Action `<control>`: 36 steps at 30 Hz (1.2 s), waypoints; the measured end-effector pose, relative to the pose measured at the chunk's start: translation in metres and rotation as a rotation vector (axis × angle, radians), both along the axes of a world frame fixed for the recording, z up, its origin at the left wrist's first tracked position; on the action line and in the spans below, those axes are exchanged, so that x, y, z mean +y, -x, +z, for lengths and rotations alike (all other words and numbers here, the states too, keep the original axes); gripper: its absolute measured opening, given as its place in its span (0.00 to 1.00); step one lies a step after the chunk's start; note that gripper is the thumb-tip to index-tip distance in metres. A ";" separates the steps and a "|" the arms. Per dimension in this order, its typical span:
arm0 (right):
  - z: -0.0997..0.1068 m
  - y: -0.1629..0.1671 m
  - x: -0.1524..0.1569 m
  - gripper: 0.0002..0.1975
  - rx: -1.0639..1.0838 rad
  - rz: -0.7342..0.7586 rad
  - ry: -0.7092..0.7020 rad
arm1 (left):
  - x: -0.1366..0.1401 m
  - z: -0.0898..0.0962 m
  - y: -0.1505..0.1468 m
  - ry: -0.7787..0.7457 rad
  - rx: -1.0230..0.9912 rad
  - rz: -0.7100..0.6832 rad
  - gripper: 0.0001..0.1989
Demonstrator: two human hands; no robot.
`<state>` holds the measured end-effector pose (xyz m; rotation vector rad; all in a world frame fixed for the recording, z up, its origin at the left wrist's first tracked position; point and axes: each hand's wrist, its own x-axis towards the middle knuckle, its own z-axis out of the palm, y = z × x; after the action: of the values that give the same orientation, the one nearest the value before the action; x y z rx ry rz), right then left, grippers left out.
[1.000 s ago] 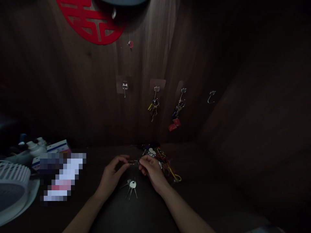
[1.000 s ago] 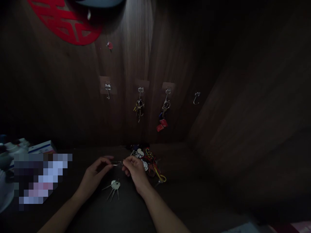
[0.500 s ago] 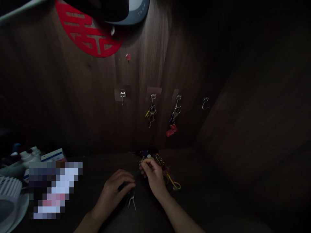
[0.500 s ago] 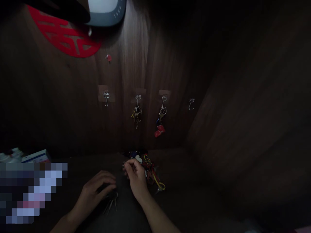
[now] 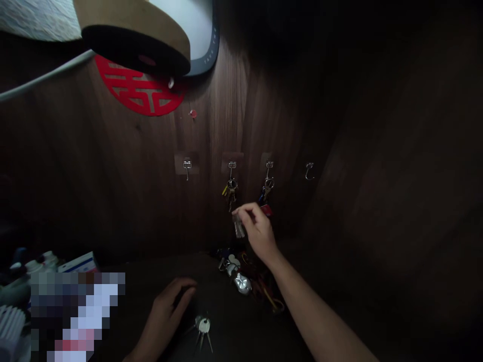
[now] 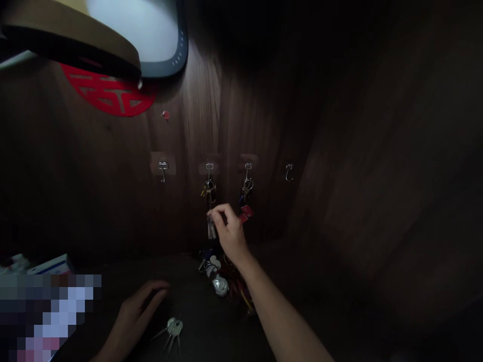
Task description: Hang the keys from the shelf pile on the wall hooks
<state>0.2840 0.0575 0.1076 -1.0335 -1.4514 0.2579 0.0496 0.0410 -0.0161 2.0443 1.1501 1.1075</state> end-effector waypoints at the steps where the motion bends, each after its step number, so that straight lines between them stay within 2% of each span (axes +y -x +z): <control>1: 0.010 -0.004 0.008 0.09 0.013 -0.011 -0.025 | 0.000 0.000 0.000 0.012 -0.004 0.007 0.08; 5: 0.043 -0.016 0.038 0.11 0.035 0.004 -0.050 | 0.001 0.002 0.001 0.056 -0.020 0.013 0.09; 8: 0.059 -0.020 0.052 0.10 -0.072 -0.005 -0.033 | 0.002 0.001 0.001 0.078 -0.022 0.015 0.09; 14: 0.070 -0.025 0.067 0.09 -0.203 -0.066 0.015 | 0.005 0.000 0.001 0.131 -0.015 -0.002 0.10; 22: 0.053 -0.030 0.071 0.12 0.007 0.034 0.045 | 0.004 0.003 0.002 0.155 0.015 0.016 0.11; 27: 0.038 -0.031 0.061 0.11 0.087 0.000 0.131 | 0.005 0.002 0.002 0.165 0.016 -0.007 0.12; 31: 0.019 -0.032 0.049 0.11 0.149 -0.007 0.186 | 0.007 0.001 0.005 0.171 0.020 0.006 0.11; 36: -0.016 -0.024 0.024 0.10 0.190 0.020 0.312 | 0.011 0.000 0.010 0.165 0.016 0.059 0.12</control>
<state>0.3085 0.0815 0.0920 -1.2090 -1.2739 0.5958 0.0400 0.0520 -0.0165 1.9073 1.2733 0.9898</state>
